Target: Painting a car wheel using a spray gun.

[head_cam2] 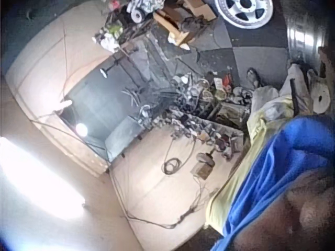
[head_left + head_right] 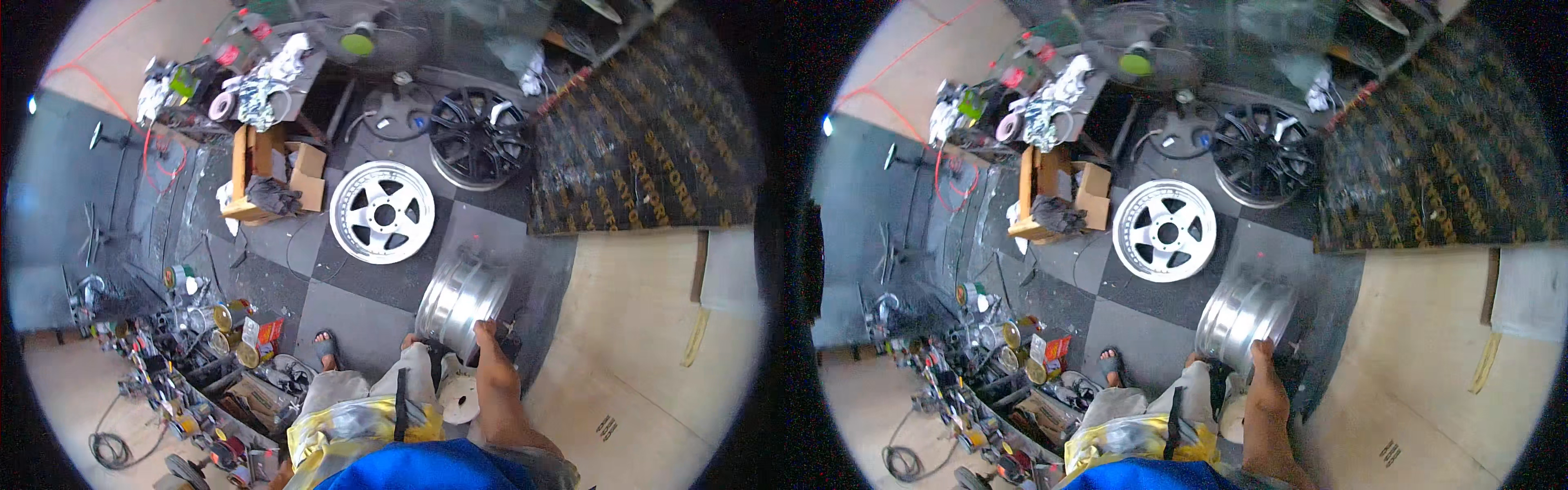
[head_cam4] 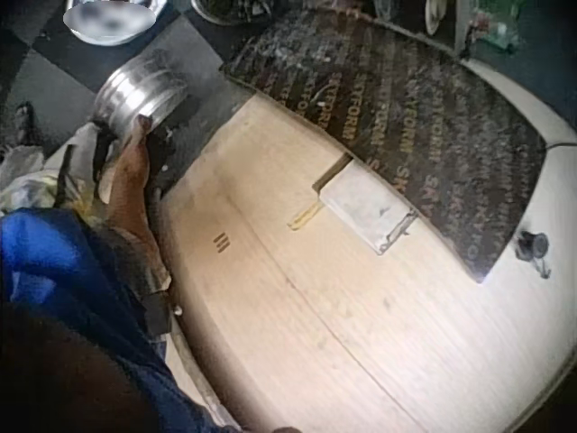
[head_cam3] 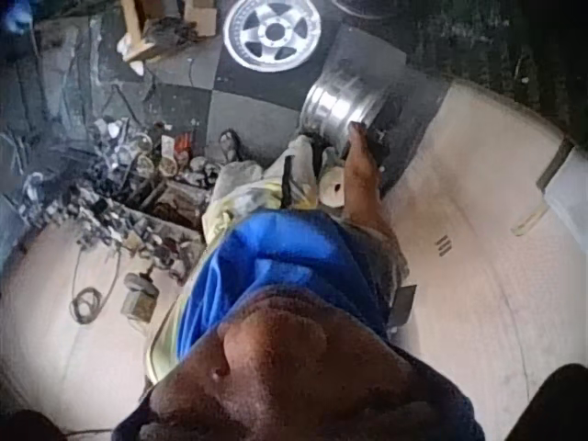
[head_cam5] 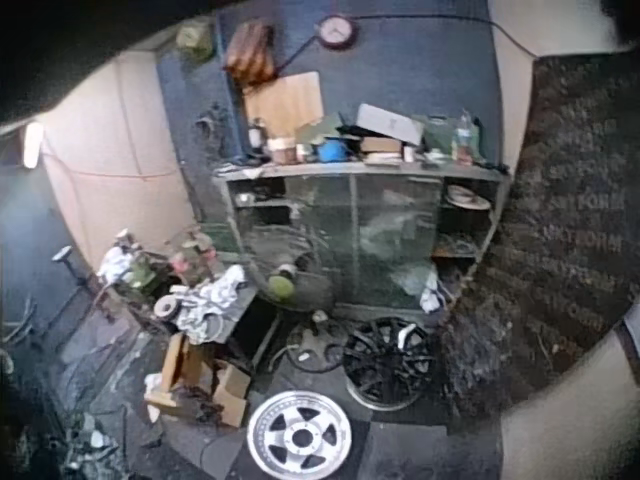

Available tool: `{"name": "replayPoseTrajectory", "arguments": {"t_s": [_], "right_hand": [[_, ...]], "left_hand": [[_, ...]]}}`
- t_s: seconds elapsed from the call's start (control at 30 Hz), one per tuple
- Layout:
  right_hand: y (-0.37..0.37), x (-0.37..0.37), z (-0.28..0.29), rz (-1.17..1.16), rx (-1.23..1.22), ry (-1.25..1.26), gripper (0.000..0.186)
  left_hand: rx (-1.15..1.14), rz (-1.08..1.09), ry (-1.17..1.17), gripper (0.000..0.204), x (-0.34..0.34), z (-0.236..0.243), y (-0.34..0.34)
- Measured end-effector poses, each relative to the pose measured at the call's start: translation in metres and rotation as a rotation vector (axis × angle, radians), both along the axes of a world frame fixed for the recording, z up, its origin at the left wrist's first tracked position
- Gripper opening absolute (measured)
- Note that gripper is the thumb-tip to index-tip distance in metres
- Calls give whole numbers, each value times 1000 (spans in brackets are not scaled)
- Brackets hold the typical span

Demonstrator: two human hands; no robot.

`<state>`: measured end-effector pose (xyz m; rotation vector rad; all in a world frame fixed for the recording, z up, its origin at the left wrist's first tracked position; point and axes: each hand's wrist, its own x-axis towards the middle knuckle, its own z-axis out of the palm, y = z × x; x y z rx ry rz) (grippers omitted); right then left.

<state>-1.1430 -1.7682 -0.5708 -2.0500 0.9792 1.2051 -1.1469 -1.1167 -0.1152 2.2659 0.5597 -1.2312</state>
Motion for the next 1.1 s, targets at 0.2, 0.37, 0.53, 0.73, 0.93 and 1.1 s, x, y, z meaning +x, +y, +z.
{"name": "replayPoseTrajectory", "arguments": {"t_s": [0.2, 0.37, 0.53, 0.73, 0.93, 1.1], "right_hand": [[-35, 24, 59, -344, -214, 50, 63], [56, 46, 206, -426, -159, -261, 53], [158, 101, 357, -468, 157, -334, 29], [270, 147, 474, -240, 155, -256, 21], [380, 210, 554, 25, 292, -304, 15], [447, 280, 652, 104, 437, -421, 20]], "left_hand": [[-72, -19, -139, 32, -62, -38, -17], [-37, -47, -233, 34, -107, -62, -8], [-32, -74, -341, 36, -170, -106, 38], [-323, 1268, -132, 46, -133, -199, 68], [-535, 1285, -141, 78, 9, -191, 94], [-747, 1305, -69, 110, 105, -208, 114]]}}
